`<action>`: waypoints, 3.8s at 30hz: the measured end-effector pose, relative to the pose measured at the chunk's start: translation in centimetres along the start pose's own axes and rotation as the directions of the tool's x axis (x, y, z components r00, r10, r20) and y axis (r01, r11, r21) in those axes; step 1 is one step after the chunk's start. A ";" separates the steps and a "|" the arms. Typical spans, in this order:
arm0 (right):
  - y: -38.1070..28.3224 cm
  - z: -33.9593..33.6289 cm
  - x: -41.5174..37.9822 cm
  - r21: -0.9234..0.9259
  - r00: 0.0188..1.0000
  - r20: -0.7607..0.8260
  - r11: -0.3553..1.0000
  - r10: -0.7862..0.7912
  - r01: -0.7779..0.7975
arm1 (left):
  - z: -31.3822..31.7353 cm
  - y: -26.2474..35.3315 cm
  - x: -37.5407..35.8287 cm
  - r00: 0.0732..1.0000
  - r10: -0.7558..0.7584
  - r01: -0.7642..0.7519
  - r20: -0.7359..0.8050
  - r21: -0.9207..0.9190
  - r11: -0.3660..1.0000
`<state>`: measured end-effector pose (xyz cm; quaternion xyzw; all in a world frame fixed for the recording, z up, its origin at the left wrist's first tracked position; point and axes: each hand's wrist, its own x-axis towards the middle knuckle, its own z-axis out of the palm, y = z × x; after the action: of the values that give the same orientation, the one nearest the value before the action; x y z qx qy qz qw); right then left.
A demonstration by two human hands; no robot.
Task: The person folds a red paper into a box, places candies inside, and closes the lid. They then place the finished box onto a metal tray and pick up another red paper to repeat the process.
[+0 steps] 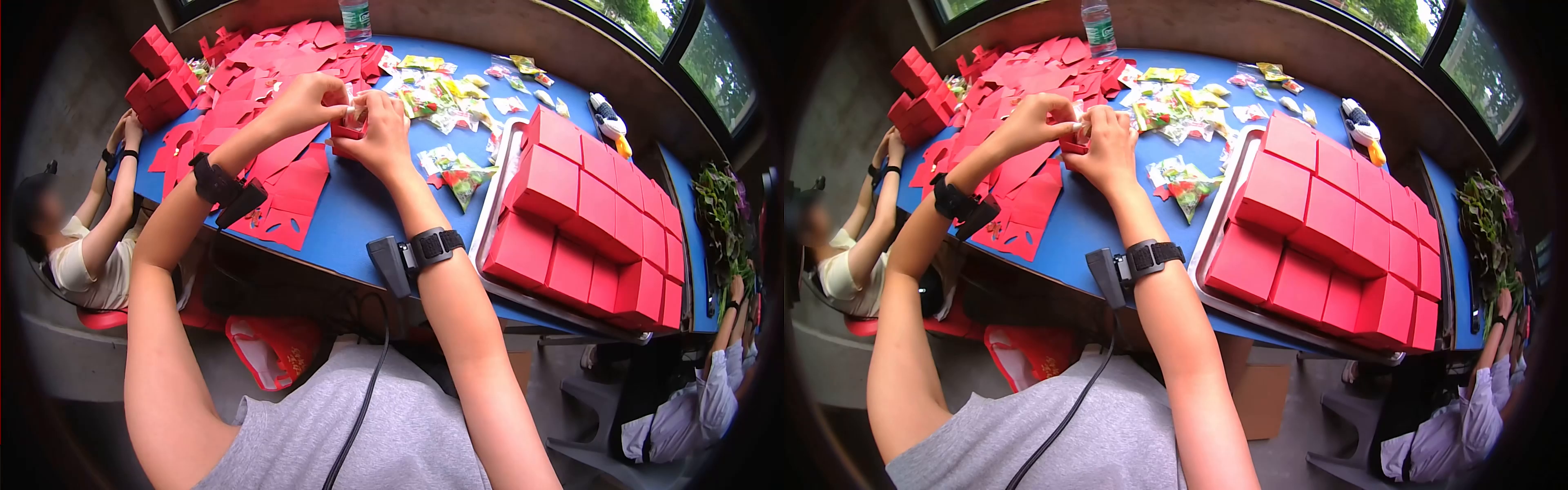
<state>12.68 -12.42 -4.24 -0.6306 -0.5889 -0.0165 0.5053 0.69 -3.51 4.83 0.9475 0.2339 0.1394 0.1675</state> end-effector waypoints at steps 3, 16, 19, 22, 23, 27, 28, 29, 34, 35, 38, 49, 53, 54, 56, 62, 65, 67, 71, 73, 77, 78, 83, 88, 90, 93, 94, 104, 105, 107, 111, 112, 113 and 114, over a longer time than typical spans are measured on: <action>0.3 0.1 0.2 0.098 0.999 -0.020 0.994 -0.043 0.045 | 1.0 -2.7 1.0 0.993 0.036 -0.045 -0.117 -0.080 0.996; -0.4 -1.7 -0.2 -0.274 0.958 0.200 0.951 0.203 -0.144 | 3.9 -3.6 0.8 0.962 0.236 -0.236 -0.134 0.018 0.972; 0.0 -1.6 0.3 -0.150 0.964 0.188 0.975 0.190 -0.163 | 4.6 -4.0 1.8 0.968 0.010 -0.055 -0.252 -0.172 0.984; 0.4 -1.7 0.6 -0.027 0.928 0.004 0.927 0.373 -0.373 | 5.5 -4.3 2.1 0.977 -0.207 0.079 -0.052 -0.813 0.577; 0.6 -1.5 0.7 -0.029 0.928 0.000 0.928 0.372 -0.372 | 6.1 -4.2 2.0 0.965 -0.190 -0.007 -0.183 -0.739 0.674; 2.1 -0.6 1.1 0.362 0.913 -0.036 0.857 0.406 -0.367 | 8.0 -3.1 1.3 0.877 -0.032 -0.268 -0.479 -0.544 0.795; 2.1 -0.5 1.1 0.483 0.905 -0.007 0.794 0.425 -0.369 | 8.1 -2.8 0.9 0.860 0.045 -0.324 -0.509 -0.475 0.818; 2.1 -0.4 1.1 0.596 0.898 0.025 0.715 0.439 -0.366 | 7.9 -2.6 0.6 0.861 0.043 -0.322 -0.506 -0.477 0.818; 1.1 0.3 0.9 0.786 0.943 0.014 0.579 0.332 -0.216 | 6.5 -1.3 -1.0 0.911 -0.109 -0.085 -0.397 -0.442 0.893; 1.3 0.2 1.0 0.787 0.943 0.015 0.578 0.331 -0.215 | 6.3 -0.6 -1.2 0.895 -0.129 -0.101 -0.428 -0.474 0.875; 1.6 0.4 1.0 0.803 0.962 0.184 0.533 0.204 -0.266 | 6.7 -0.8 -1.2 0.824 0.017 -0.225 -0.566 -0.299 0.927; 2.7 1.6 1.0 0.680 0.960 0.084 0.690 0.266 -0.251 | 4.9 -1.9 -1.4 0.900 -0.209 -0.068 -0.383 -0.597 0.800; 3.0 1.6 1.2 0.645 0.965 0.078 0.725 0.249 -0.240 | 2.3 -4.1 -0.6 0.842 0.513 -0.505 -0.170 0.091 0.858; 2.6 1.4 1.2 0.654 0.964 0.081 0.717 0.252 -0.242 | 1.6 -2.7 -0.8 0.902 0.413 -0.418 -0.129 -0.009 0.909; 2.1 0.7 1.3 0.715 0.954 0.109 0.646 0.278 -0.269 | 1.0 -3.2 0.2 0.907 0.409 -0.403 -0.106 0.070 0.912; 1.7 0.4 1.3 0.866 0.937 0.157 0.413 0.311 -0.282 | -0.4 -3.8 2.9 0.913 0.384 -0.368 -0.135 0.127 0.921; 3.7 2.0 1.1 0.599 0.950 0.137 0.741 0.279 -0.304 | -0.1 -3.7 3.8 0.967 0.248 -0.241 -0.063 0.097 0.966; 3.6 1.6 1.0 0.606 0.969 0.086 0.759 0.233 -0.237 | 0.7 -3.3 3.3 0.931 0.364 -0.363 -0.014 0.040 0.931; 4.5 2.0 1.0 0.570 0.965 0.016 0.790 0.261 -0.224 | 3.0 -2.9 1.4 0.901 0.420 -0.427 0.107 0.045 0.903; 4.6 2.1 1.0 0.567 0.955 0.002 0.786 0.295 -0.244 | 3.6 -2.9 1.0 0.909 0.399 -0.413 0.117 0.131 0.901; 5.1 2.2 1.2 0.545 0.941 -0.030 0.795 0.336 -0.267 | 4.0 -2.5 1.6 0.878 0.479 -0.474 0.025 0.191 0.859; 5.2 2.2 1.2 0.530 0.936 -0.043 0.802 0.350 -0.275 | 3.9 -2.4 1.9 0.888 0.453 -0.459 0.077 0.207 0.864; 3.3 1.4 1.0 0.565 0.896 -0.030 0.747 0.444 -0.351 | 3.4 -3.2 3.5 0.885 0.442 -0.445 0.143 -0.012 0.895; 2.7 1.6 1.0 0.522 0.907 -0.098 0.797 0.410 -0.304 | 3.6 -2.8 2.7 0.876 0.478 -0.477 0.069 -0.028 0.878; 2.9 1.6 1.0 0.480 0.908 -0.106 0.821 0.406 -0.311 | 3.6 -2.7 2.7 0.873 0.478 -0.476 0.093 -0.047 0.878; 2.9 1.9 0.8 0.405 0.920 -0.152 0.872 0.361 -0.276 | 3.1 -2.3 2.3 0.891 0.433 -0.431 0.138 -0.047 0.901; 2.7 1.7 0.7 0.416 0.913 -0.180 0.869 0.366 -0.266 | 3.0 -1.9 2.3 0.894 0.414 -0.415 0.172 -0.028 0.909; 3.8 2.9 0.8 0.369 0.953 -0.085 0.897 0.292 -0.242 | 4.2 -2.0 0.5 0.928 0.363 -0.372 0.089 0.307 0.876; 3.6 2.6 0.5 0.258 0.968 -0.079 0.943 0.239 -0.211 | 4.5 -2.3 0.4 0.925 0.381 -0.366 0.000 0.272 0.890; 2.2 1.3 0.3 0.186 0.968 -0.049 0.955 0.245 -0.233 | 5.0 -2.1 -0.2 0.911 0.401 -0.350 -0.100 0.328 0.877; 2.9 2.0 0.5 0.323 0.937 -0.168 0.915 0.306 -0.241 | 4.1 -0.9 -1.1 0.876 0.468 -0.389 -0.114 0.407 0.827; 2.8 1.7 0.7 0.417 0.921 -0.124 0.861 0.370 -0.289 | 4.2 -1.2 -0.9 0.882 0.463 -0.386 -0.086 0.429 0.817; 2.6 1.4 0.8 0.506 0.901 -0.074 0.795 0.427 -0.335 | 4.2 -1.3 -0.8 0.888 0.456 -0.383 -0.060 0.451 0.806; 2.7 1.8 0.8 0.492 0.903 -0.126 0.816 0.411 -0.303 | 4.0 -0.9 -0.6 0.893 0.447 -0.382 -0.055 0.436 0.815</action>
<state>13.94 -10.14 -6.30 -0.5860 -0.3844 0.1476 0.6979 1.14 -4.05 0.75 0.9753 0.0578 0.1932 -0.0900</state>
